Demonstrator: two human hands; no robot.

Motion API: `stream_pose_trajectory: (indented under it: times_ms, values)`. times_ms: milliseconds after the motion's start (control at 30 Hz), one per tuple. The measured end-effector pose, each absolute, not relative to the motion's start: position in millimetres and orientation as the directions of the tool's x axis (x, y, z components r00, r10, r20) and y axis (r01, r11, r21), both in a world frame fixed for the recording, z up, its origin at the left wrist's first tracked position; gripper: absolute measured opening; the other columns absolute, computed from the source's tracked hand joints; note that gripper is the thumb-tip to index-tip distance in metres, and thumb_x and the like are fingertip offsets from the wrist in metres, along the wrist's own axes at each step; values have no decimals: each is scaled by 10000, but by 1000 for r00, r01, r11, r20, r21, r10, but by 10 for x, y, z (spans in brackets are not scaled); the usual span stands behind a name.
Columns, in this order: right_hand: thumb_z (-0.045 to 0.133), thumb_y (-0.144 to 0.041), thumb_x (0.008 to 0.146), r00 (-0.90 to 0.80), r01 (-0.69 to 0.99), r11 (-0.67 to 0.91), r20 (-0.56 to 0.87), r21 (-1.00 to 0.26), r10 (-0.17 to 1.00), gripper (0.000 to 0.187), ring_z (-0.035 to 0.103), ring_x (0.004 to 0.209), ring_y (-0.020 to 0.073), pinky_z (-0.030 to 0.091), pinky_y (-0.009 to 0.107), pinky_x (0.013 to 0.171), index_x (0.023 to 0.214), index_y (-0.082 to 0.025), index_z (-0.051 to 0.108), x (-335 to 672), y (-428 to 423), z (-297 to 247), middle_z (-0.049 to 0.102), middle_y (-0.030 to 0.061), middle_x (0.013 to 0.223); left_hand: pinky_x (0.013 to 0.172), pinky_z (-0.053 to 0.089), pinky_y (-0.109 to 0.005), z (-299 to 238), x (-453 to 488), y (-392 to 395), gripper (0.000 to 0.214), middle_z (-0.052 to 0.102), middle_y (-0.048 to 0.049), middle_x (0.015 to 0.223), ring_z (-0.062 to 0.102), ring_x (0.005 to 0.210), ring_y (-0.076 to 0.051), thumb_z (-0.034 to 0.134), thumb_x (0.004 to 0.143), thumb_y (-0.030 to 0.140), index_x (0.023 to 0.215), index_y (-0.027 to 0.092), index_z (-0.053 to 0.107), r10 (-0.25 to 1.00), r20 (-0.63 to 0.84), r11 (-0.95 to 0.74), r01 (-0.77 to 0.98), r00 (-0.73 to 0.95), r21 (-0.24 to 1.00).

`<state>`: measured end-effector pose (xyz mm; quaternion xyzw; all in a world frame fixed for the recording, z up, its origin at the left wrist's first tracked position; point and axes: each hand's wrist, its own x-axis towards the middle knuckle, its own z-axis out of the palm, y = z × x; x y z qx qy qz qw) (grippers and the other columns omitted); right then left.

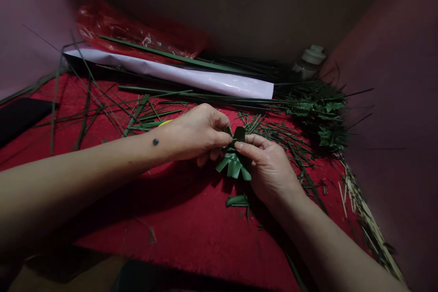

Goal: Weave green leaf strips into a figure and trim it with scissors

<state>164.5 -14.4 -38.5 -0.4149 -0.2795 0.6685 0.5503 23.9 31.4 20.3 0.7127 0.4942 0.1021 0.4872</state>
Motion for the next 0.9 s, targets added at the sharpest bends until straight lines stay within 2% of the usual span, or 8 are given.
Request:
stream_pose_trajectory:
  times_ms: [167, 300, 533, 700, 900]
  values:
    - [688, -143, 581, -49, -576, -244, -264, -780, 963, 150, 528, 516, 104, 449, 241, 532, 698, -142, 594, 1617, -147, -383, 589, 0, 620, 285, 305, -172, 211, 247, 314, 107, 543, 32, 447, 481, 305, -79, 503, 692, 219, 595, 176, 500, 796, -350, -35, 615, 493, 788]
    - [690, -152, 590, -18, -567, -224, -259, -793, 966, 154, 522, 524, 102, 439, 240, 544, 712, -145, 596, 1612, -136, -392, 588, -4, 633, 275, 297, -166, 242, 253, 307, 107, 543, 30, 447, 487, 305, -80, 501, 684, 209, 582, 175, 495, 799, -358, -40, 636, 484, 771]
    - [668, -200, 672, 9, -441, -159, -182, -883, 983, 131, 507, 544, 89, 407, 221, 536, 770, -153, 594, 1636, -144, -442, 579, -10, 679, 264, 291, -153, 212, 263, 308, 100, 538, 41, 443, 475, 291, -78, 494, 677, 206, 727, 170, 573, 796, -373, -13, 629, 477, 777]
    - [656, -255, 703, 45, -311, -94, -114, -946, 993, 140, 519, 564, 99, 415, 222, 536, 788, -161, 596, 1641, -156, -442, 575, -11, 683, 256, 287, -154, 227, 287, 306, 86, 544, 38, 441, 482, 293, -86, 494, 674, 199, 713, 164, 563, 797, -386, -15, 655, 464, 756]
    - [625, -270, 719, 75, -206, -75, -93, -976, 993, 139, 529, 568, 106, 419, 222, 525, 804, -164, 598, 1643, -166, -416, 576, -8, 689, 252, 289, -153, 218, 293, 308, 87, 532, 44, 438, 469, 286, -76, 494, 707, 228, 654, 168, 528, 793, -355, -25, 608, 495, 794]
